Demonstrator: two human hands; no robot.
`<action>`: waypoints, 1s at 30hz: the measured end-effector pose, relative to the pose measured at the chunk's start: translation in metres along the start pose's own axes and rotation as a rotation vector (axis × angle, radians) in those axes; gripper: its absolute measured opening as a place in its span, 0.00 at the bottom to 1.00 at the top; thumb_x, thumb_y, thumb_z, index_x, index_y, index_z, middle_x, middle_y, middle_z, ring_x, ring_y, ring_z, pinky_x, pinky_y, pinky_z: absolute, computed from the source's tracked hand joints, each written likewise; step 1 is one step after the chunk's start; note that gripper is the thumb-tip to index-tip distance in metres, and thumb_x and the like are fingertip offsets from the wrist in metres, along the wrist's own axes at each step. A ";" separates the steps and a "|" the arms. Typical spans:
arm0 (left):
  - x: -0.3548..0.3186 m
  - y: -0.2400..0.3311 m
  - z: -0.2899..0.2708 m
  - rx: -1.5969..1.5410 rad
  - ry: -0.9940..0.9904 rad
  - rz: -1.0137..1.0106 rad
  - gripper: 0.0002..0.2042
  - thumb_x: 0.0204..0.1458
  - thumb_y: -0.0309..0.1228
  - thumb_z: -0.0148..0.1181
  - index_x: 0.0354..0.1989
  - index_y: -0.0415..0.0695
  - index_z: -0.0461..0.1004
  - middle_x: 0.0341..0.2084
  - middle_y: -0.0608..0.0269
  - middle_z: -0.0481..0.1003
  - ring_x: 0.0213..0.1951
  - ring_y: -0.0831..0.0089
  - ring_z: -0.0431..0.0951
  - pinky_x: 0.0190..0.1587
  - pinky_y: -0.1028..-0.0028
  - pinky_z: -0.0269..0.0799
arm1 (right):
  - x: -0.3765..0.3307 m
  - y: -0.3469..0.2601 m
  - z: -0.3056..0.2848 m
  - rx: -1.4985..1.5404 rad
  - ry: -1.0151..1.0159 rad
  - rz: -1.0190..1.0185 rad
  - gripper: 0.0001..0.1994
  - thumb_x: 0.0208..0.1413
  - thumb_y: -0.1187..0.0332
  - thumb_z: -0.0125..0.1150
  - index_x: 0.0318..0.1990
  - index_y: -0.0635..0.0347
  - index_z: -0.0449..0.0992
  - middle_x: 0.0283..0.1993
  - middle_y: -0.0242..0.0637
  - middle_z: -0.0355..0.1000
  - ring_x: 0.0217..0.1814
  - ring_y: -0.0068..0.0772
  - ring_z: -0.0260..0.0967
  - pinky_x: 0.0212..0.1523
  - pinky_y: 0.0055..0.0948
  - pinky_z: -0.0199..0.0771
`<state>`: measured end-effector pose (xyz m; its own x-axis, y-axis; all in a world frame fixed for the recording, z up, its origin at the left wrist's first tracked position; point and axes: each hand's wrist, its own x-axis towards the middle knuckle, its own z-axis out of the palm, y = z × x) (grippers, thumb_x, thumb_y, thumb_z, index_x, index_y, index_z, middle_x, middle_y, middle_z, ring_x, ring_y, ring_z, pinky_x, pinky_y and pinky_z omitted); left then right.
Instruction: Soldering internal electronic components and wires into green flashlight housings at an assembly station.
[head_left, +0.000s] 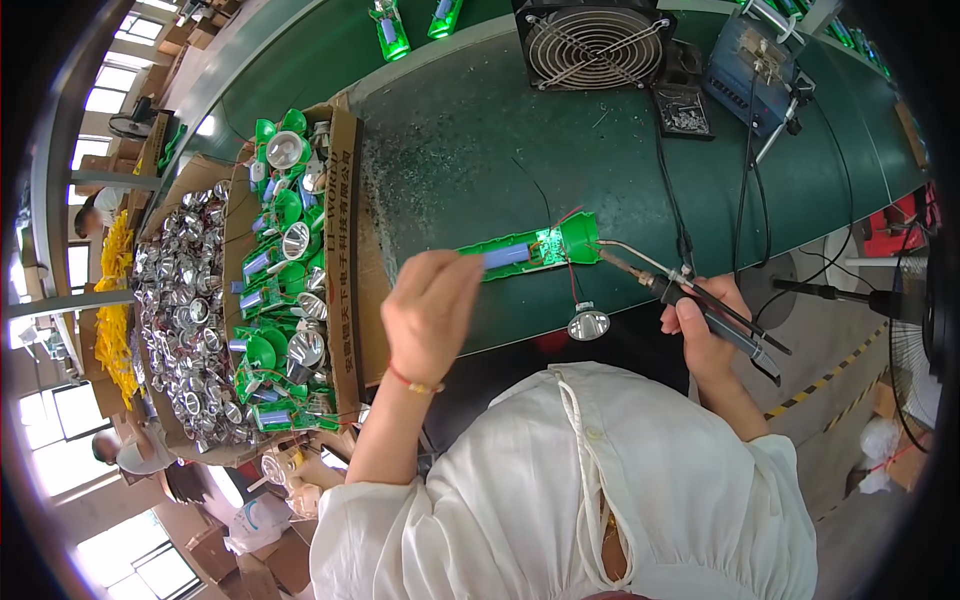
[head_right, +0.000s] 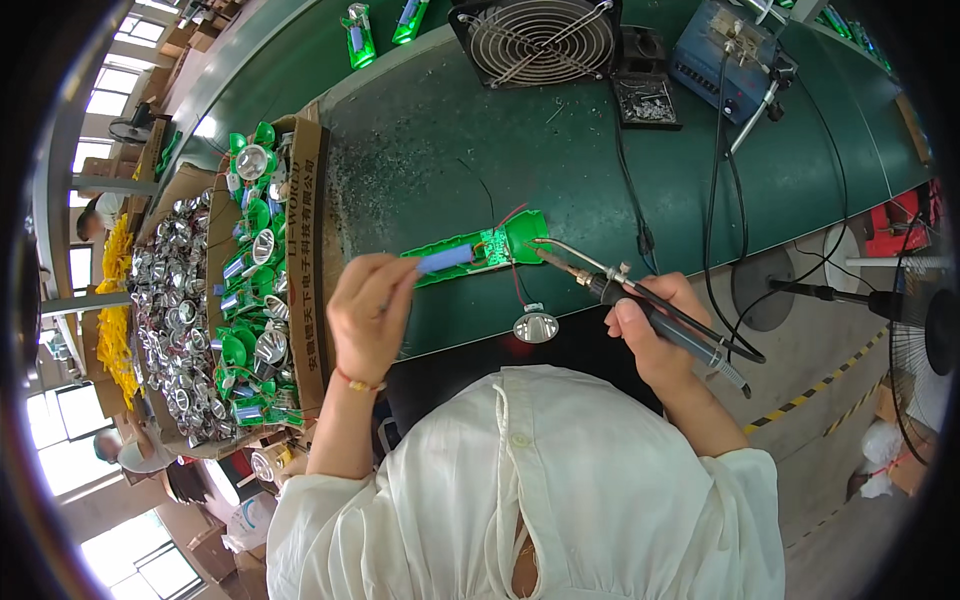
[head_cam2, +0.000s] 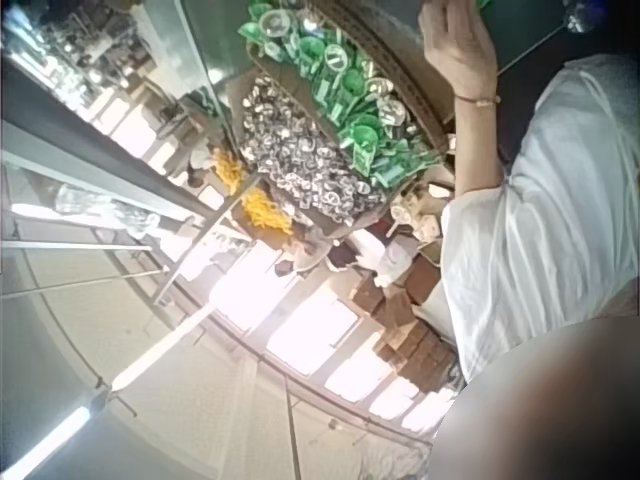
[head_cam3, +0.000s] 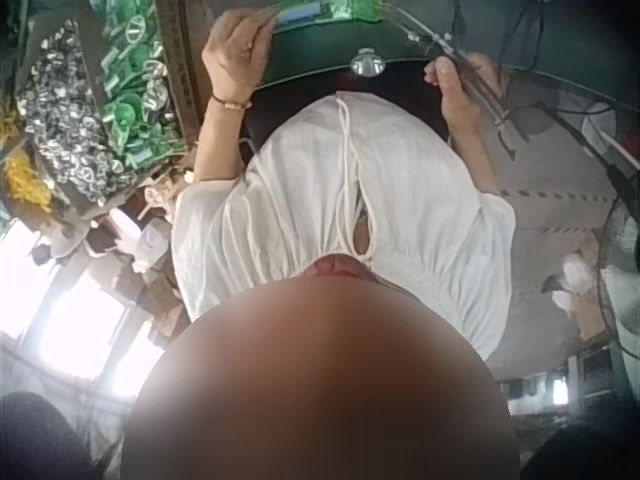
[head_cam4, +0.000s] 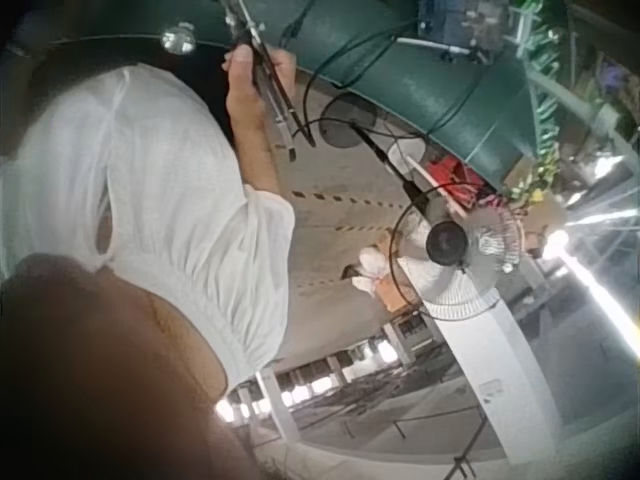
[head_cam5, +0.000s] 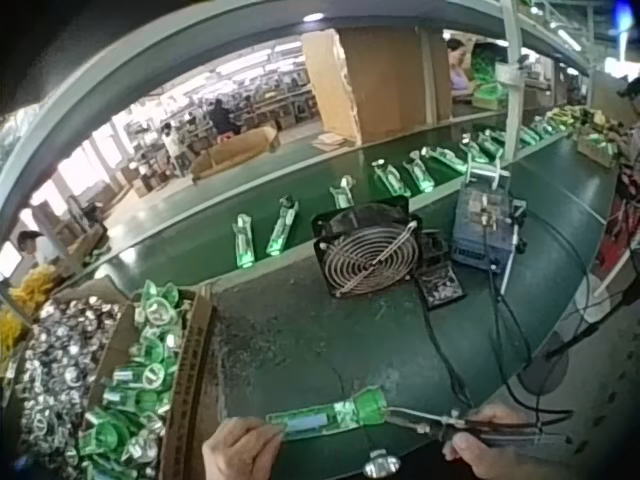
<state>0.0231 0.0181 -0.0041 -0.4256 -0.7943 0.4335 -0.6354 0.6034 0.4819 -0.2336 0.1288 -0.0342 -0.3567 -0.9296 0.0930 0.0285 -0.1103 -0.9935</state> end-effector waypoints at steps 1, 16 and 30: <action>-0.004 0.000 -0.007 -0.016 -0.001 -0.110 0.07 0.40 0.19 0.59 0.30 0.41 0.75 0.27 0.60 0.72 0.25 0.67 0.73 0.26 0.73 0.69 | -0.001 0.001 0.000 0.004 -0.001 0.014 0.07 0.48 0.76 0.56 0.32 0.67 0.64 0.21 0.39 0.68 0.19 0.22 0.66 0.20 0.20 0.67; 0.006 0.010 0.040 -0.058 -0.006 0.124 0.07 0.36 0.25 0.63 0.25 0.48 0.76 0.21 0.70 0.70 0.22 0.72 0.70 0.21 0.75 0.66 | 0.005 0.002 0.009 -0.019 -0.121 0.061 0.09 0.48 0.73 0.58 0.31 0.67 0.64 0.23 0.39 0.69 0.22 0.23 0.68 0.23 0.21 0.70; 0.005 0.019 0.051 -0.068 -0.091 -0.100 0.05 0.33 0.22 0.63 0.22 0.43 0.76 0.19 0.65 0.71 0.22 0.71 0.72 0.23 0.75 0.67 | 0.006 -0.004 0.012 -0.138 -0.212 0.140 0.09 0.49 0.73 0.57 0.32 0.67 0.64 0.26 0.39 0.67 0.22 0.23 0.66 0.23 0.21 0.68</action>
<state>-0.0241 0.0225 -0.0315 -0.4208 -0.8522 0.3110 -0.6338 0.5215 0.5713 -0.2247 0.1200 -0.0289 -0.1550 -0.9867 -0.0485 -0.0689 0.0598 -0.9958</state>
